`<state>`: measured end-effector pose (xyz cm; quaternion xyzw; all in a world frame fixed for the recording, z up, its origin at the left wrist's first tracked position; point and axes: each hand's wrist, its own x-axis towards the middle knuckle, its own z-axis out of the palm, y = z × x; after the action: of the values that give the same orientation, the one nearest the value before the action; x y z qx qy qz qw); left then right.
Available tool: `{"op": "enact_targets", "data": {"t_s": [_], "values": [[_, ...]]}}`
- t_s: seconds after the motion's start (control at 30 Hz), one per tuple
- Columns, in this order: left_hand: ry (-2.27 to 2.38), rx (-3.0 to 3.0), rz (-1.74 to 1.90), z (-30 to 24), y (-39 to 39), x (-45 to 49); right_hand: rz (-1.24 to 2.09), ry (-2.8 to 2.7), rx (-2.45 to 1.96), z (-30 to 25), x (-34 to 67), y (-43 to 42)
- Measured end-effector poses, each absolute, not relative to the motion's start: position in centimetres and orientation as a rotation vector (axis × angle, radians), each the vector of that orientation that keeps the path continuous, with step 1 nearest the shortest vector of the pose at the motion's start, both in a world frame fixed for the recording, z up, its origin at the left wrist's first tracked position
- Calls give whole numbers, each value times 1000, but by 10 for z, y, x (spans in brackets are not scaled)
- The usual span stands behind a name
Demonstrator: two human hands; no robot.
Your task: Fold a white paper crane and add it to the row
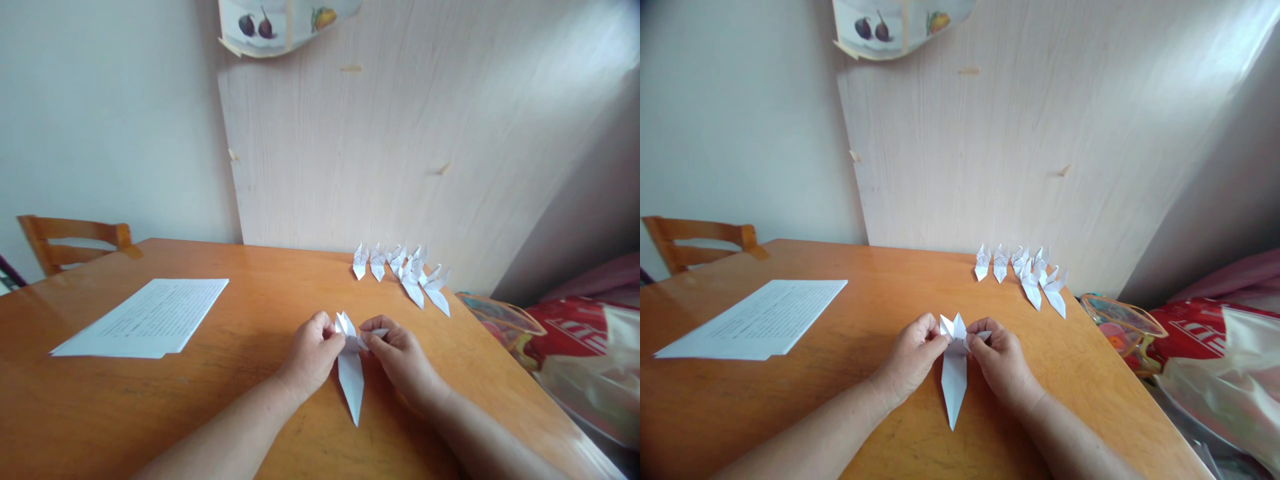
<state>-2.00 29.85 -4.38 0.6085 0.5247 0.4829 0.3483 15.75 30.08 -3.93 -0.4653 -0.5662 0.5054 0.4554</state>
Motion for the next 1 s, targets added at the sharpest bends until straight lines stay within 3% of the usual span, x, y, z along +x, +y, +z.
{"op": "enact_targets", "data": {"t_s": [0.6,1.0], "values": [[1145,1482,1252,-27,290,-16,1242,-1366,-1186,-42,161,303],[1306,1490,1224,-33,295,-20,1237,-1398,-1159,-46,161,304]]}}
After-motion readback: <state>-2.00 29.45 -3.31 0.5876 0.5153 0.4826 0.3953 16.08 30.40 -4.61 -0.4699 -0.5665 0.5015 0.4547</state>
